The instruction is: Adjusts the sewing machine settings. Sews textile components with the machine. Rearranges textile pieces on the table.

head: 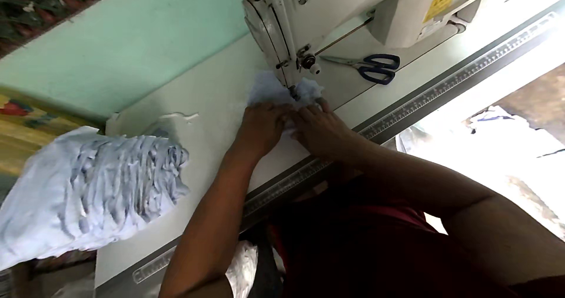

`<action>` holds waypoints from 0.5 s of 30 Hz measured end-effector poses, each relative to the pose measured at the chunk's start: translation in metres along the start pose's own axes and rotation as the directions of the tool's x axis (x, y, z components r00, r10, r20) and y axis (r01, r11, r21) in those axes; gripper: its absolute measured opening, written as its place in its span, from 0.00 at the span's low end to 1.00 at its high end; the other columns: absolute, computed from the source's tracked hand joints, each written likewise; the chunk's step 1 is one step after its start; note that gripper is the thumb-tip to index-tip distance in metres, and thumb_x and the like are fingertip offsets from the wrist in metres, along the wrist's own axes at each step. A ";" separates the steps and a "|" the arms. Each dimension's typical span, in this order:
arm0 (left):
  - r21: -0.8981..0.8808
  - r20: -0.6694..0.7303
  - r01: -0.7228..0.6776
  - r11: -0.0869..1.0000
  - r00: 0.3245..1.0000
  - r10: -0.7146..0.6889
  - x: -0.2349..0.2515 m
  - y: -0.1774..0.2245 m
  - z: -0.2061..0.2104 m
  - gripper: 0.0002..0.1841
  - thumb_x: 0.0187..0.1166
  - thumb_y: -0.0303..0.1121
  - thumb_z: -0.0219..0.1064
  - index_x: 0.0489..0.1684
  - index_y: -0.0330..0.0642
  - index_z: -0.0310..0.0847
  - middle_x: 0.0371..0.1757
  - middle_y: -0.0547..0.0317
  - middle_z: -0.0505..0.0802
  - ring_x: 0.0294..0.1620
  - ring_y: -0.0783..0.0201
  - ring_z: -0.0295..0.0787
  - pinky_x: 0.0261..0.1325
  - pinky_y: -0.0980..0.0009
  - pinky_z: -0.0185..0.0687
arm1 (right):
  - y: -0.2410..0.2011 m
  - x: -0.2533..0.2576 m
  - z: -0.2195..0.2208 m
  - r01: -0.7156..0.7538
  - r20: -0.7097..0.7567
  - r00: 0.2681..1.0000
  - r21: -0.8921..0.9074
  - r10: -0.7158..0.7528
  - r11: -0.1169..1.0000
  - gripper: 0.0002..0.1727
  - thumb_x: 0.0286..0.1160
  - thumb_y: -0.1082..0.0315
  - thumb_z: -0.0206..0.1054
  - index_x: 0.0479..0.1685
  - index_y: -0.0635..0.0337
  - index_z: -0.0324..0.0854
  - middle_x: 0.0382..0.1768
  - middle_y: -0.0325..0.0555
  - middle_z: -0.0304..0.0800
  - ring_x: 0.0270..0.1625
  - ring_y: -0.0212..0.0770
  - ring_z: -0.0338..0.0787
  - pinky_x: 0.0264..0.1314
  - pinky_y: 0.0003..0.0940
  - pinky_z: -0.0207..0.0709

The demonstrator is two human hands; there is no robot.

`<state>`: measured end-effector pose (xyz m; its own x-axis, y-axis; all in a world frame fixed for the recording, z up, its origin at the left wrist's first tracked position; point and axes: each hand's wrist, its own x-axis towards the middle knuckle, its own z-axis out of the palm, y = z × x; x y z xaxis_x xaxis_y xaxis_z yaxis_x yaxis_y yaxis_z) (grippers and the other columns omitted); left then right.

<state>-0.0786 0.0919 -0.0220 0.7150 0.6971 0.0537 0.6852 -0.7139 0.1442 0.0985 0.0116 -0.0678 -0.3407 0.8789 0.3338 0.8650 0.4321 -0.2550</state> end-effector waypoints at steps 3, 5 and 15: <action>0.090 -0.035 0.052 0.995 0.998 -0.049 0.006 0.010 0.009 0.20 0.89 0.39 0.57 0.76 0.48 0.83 0.54 0.37 0.90 0.60 0.38 0.86 0.68 0.38 0.73 | 0.016 0.000 -0.005 -0.014 0.033 0.999 -0.031 0.015 0.999 0.27 0.89 0.52 0.58 0.68 0.68 0.82 0.62 0.61 0.86 0.70 0.62 0.84 0.87 0.70 0.54; 0.119 -0.051 0.085 0.989 0.996 -0.080 0.008 0.016 0.012 0.21 0.90 0.42 0.57 0.73 0.45 0.84 0.56 0.36 0.88 0.60 0.36 0.85 0.67 0.37 0.74 | 0.026 0.001 -0.009 -0.037 0.057 0.998 -0.024 0.038 0.999 0.26 0.89 0.53 0.58 0.68 0.67 0.83 0.66 0.61 0.86 0.74 0.63 0.82 0.88 0.72 0.50; 0.072 -0.001 0.195 0.978 0.981 -0.195 0.003 0.014 0.038 0.35 0.94 0.54 0.38 0.95 0.43 0.51 0.95 0.42 0.56 0.96 0.34 0.39 0.89 0.28 0.31 | 0.051 -0.001 -0.009 -0.133 0.081 0.987 -0.052 0.137 0.990 0.30 0.92 0.52 0.50 0.86 0.59 0.70 0.85 0.56 0.72 0.88 0.64 0.67 0.87 0.79 0.42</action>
<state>-0.0613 0.0817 -0.0573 0.5676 0.8229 0.0251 0.8194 -0.5676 0.0802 0.1464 0.0315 -0.0733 -0.2478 0.9432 0.2212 0.9206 0.3003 -0.2494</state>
